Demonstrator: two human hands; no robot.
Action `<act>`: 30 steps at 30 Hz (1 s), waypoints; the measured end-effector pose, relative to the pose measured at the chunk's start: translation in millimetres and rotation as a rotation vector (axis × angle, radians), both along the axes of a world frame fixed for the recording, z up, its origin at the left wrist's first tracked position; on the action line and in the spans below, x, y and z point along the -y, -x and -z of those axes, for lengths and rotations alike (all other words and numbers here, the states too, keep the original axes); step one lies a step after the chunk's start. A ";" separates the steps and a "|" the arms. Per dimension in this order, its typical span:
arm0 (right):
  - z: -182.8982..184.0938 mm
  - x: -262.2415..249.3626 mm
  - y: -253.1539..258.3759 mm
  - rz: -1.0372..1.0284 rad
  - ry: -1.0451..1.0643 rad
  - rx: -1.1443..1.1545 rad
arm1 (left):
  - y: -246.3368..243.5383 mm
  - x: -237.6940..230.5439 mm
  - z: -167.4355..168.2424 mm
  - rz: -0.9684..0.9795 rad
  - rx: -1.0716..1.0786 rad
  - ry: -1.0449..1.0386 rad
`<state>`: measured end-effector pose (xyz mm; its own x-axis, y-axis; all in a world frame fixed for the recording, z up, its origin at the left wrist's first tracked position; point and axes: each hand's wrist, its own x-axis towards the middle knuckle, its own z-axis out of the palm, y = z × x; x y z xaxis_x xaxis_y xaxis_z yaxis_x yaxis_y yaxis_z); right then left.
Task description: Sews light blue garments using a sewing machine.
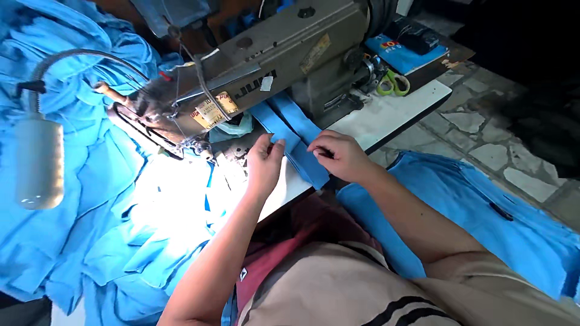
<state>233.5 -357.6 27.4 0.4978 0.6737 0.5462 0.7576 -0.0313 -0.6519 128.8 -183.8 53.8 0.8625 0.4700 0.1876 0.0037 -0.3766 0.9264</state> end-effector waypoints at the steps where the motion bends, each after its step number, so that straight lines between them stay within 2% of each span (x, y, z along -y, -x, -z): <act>1: -3.2 -7.3 -4.0 -0.049 0.041 0.041 | 0.1 -1.4 -4.2 -0.026 0.048 0.023; 4: -25.2 -41.1 -19.8 -0.144 0.324 0.033 | 4.4 -7.7 -17.7 -0.054 0.280 -0.010; 8: -37.2 -102.3 -44.8 -0.102 0.566 0.044 | 34.0 -15.7 -51.6 -0.034 0.611 -0.130; 10: -43.3 -125.1 -51.7 -0.058 0.764 0.051 | 70.0 -16.9 -82.8 0.026 0.669 -0.130; 12: -50.1 -132.6 -47.6 -0.011 0.858 0.051 | 108.4 -14.7 -106.3 0.041 0.656 -0.132; 13: -54.5 -129.5 -38.9 -0.002 0.813 0.042 | 124.4 -13.2 -110.1 0.035 0.616 -0.151; 15: -60.7 -111.4 -9.2 -0.073 0.477 -0.055 | 143.1 -11.1 -98.4 0.006 0.494 -0.157; 17: -55.7 -90.4 33.8 -0.311 0.093 -0.282 | 146.2 -11.9 -66.9 -0.064 0.383 -0.089; 18: -50.3 -83.1 55.6 -0.467 -0.014 -0.415 | 145.1 -12.1 -50.4 -0.117 0.331 -0.029; 20: -41.2 -77.8 84.6 -0.602 -0.037 -0.480 | 140.3 -11.6 -29.9 -0.225 0.217 0.115; 24: -32.6 -86.9 107.7 -0.376 -0.105 -0.429 | 135.0 -16.9 -15.7 -0.255 0.146 0.243; 26: -34.5 -90.0 111.5 -0.272 -0.106 -0.419 | 133.3 -18.7 -9.9 -0.272 0.188 0.183; 30: -35.7 -96.1 117.2 -0.174 -0.172 -0.324 | 127.0 -24.2 -0.6 -0.335 0.395 -0.205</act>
<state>116.4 -261.5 63.1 0.5493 0.6753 0.4921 0.4966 0.2098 -0.8422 1.8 -159.7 54.3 0.5180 0.6261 0.5829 -0.1785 -0.5873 0.7894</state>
